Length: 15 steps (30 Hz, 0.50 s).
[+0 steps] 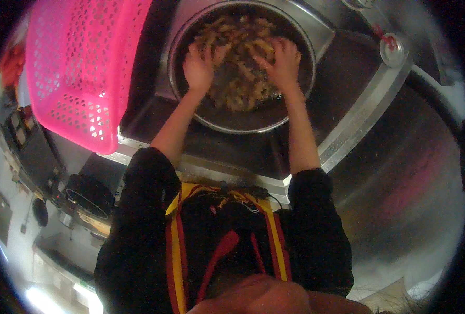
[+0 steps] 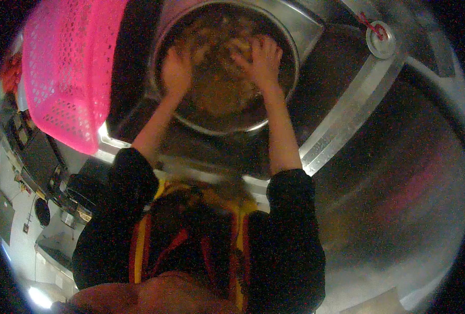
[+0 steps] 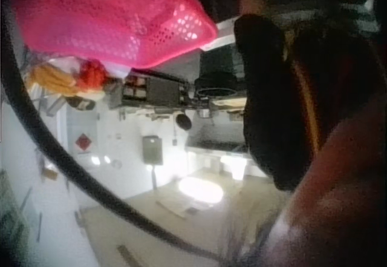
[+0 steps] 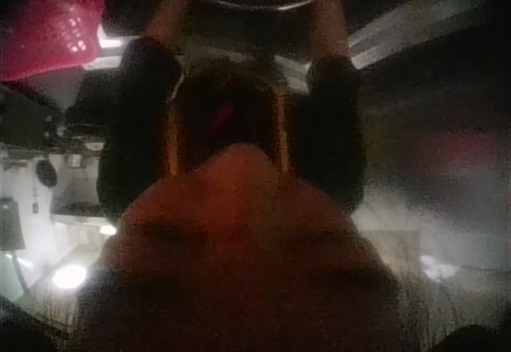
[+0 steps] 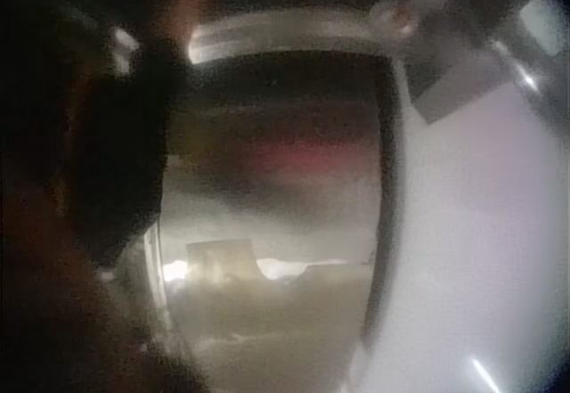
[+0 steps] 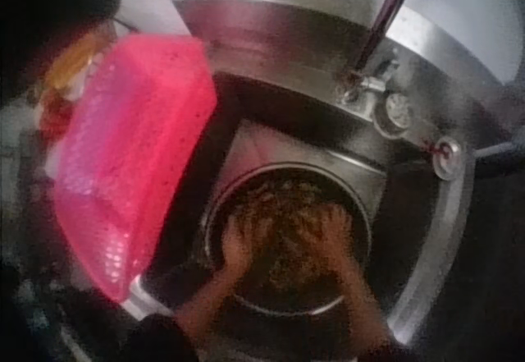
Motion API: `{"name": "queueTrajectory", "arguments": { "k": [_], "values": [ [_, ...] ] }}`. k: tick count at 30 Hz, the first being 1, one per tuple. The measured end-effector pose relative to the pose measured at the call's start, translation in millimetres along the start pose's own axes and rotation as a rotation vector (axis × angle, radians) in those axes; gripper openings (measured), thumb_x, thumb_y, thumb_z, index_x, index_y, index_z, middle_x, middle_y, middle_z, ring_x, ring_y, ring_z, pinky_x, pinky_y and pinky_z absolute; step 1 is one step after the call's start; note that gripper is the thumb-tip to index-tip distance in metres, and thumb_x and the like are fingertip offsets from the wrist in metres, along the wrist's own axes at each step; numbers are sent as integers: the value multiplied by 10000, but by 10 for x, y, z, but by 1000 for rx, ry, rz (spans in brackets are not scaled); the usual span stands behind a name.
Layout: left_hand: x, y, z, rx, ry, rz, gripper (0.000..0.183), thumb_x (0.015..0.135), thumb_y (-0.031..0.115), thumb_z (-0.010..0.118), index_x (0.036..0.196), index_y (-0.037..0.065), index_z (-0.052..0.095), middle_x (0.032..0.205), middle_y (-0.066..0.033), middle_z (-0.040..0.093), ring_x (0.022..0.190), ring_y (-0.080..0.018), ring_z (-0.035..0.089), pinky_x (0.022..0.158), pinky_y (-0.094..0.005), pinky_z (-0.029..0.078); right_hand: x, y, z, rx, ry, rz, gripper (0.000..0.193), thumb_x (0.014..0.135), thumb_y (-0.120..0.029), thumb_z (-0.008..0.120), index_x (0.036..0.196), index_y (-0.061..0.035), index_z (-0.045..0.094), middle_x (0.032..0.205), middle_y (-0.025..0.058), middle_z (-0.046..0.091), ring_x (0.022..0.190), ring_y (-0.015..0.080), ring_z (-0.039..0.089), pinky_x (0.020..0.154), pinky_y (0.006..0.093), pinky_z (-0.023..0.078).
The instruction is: The person washes ginger pieces by hand in a metal bowl under running water in a kitchen sink. They repeatedly rub and rinse the ginger, then transfer the washed pieces into a pink plastic basket. The person also rinses the bowl and briefly discards a small piece into a nearby bin.
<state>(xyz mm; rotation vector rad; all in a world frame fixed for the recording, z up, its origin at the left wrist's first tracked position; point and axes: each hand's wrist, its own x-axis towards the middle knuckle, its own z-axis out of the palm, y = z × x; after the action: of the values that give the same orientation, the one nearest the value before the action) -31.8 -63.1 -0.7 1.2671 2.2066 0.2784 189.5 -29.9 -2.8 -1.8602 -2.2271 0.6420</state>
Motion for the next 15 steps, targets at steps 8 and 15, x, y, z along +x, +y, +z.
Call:
{"name": "queueTrajectory", "arguments": {
  "k": [8,15],
  "values": [
    [285,73,158,-757,-297,-3,787,749,495,642,1320,61,317,1295,-164,409,1200,-269,386,979,-379,334,408,129,840,1212,-232,607,694,783,-468,622,1306,-68,403,1338,150,401,1207,300,390,969,430,336],
    [156,-153,58,-930,-631,-126,633,790,484,607,1244,77,438,1184,-95,504,1072,-219,481,889,-377,407,109,-306,508,1264,-469,829,740,796,-498,594,1336,-60,340,1365,120,346,1291,196,266,1010,406,274]
  ]
}}
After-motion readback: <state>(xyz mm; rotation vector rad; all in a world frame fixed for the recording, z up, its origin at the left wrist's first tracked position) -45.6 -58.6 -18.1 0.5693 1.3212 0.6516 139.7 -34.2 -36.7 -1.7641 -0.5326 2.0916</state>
